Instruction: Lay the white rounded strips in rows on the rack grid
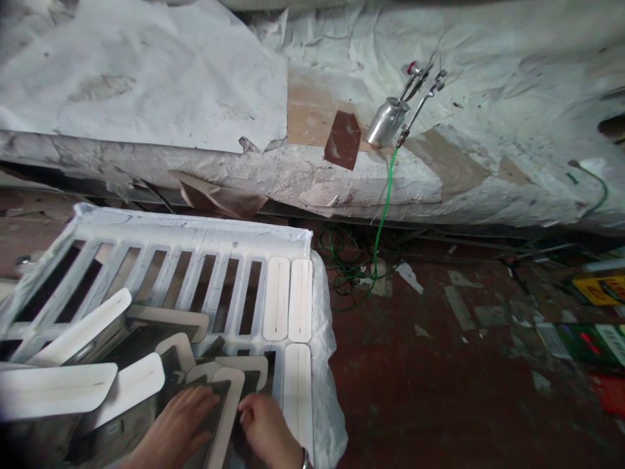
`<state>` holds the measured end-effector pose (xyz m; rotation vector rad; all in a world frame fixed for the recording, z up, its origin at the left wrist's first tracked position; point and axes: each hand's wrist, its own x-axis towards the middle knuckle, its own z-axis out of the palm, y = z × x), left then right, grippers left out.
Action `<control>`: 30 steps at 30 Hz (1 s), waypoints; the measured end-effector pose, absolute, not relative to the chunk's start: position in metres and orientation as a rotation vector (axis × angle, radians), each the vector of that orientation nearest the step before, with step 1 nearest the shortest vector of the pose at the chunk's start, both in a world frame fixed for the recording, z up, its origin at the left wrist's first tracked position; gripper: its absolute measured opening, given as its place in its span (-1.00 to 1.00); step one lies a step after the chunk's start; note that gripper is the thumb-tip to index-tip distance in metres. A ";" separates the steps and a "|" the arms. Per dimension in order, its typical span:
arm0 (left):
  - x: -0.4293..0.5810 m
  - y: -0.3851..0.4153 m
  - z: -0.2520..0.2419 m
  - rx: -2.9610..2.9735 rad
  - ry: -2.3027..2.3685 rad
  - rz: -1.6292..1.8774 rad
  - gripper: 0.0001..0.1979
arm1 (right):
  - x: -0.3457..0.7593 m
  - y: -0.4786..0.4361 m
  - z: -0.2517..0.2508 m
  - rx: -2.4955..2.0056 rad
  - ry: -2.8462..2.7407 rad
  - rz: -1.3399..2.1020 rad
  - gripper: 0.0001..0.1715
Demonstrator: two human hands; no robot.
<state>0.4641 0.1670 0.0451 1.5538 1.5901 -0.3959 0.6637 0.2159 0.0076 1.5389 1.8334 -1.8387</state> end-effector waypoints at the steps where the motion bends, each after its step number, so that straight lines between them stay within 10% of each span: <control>1: 0.467 0.163 0.042 1.591 1.642 -0.378 -0.38 | 0.661 0.231 0.011 1.591 2.110 -1.557 -0.57; 7: 0.467 0.172 0.029 1.668 1.797 -0.306 -0.29 | 0.626 0.288 0.021 1.239 2.439 -0.874 -0.49; 18: 0.409 0.150 0.040 1.636 1.962 -0.351 -0.50 | 0.697 0.259 0.102 1.175 2.450 -1.083 -0.78; 25: 0.436 0.182 0.058 0.707 1.731 0.918 -0.27 | 0.769 0.242 0.192 0.872 2.906 -0.336 -0.78; 30: 0.484 0.179 0.069 0.344 1.033 0.748 -0.13 | 0.766 0.237 0.191 0.394 3.314 -0.138 -0.79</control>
